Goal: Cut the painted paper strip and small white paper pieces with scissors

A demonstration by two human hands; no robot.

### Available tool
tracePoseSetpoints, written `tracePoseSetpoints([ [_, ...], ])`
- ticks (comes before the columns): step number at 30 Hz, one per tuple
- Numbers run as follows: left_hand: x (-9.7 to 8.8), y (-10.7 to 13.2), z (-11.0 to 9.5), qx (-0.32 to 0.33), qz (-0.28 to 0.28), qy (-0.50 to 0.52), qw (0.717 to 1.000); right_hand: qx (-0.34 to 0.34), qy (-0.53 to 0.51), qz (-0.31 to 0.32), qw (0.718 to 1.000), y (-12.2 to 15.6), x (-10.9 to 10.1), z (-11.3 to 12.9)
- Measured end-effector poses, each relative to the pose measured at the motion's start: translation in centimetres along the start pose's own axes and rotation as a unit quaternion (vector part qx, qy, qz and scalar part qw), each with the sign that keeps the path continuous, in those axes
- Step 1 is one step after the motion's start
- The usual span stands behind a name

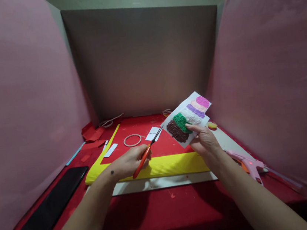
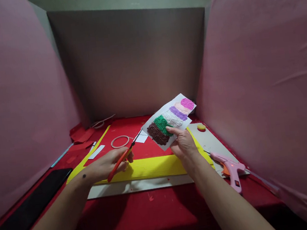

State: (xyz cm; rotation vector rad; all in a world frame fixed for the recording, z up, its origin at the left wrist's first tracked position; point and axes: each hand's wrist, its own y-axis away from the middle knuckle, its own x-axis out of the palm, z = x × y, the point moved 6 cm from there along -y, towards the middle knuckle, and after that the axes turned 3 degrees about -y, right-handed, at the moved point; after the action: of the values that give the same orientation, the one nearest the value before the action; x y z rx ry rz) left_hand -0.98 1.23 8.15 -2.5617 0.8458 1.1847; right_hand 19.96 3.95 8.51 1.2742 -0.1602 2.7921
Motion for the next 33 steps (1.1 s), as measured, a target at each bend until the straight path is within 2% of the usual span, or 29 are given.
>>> tracePoseSetpoints([
  [4,0.4,-0.5,0.4,-0.013,-0.032,-0.055,0.998,0.015,0.001,0.032,0.999,-0.3,0.3,-1.2],
  [7,0.5,-0.6,0.4,-0.021,-0.050,-0.091,0.994,0.022,-0.010,0.012,1.000,-0.3,0.1,-1.9],
  [10,0.5,-0.7,0.3,-0.028,-0.051,-0.115,0.992,0.026,-0.024,-0.007,0.999,-0.3,-0.3,-2.5],
  [25,0.8,-1.0,0.6,-0.050,-0.043,-0.155,0.986,-0.002,-0.034,0.018,0.999,-0.7,-0.7,-2.7],
  [33,1.1,-1.1,0.4,-0.064,-0.056,-0.169,0.982,0.007,-0.035,0.014,0.999,-1.1,-1.1,-2.9],
])
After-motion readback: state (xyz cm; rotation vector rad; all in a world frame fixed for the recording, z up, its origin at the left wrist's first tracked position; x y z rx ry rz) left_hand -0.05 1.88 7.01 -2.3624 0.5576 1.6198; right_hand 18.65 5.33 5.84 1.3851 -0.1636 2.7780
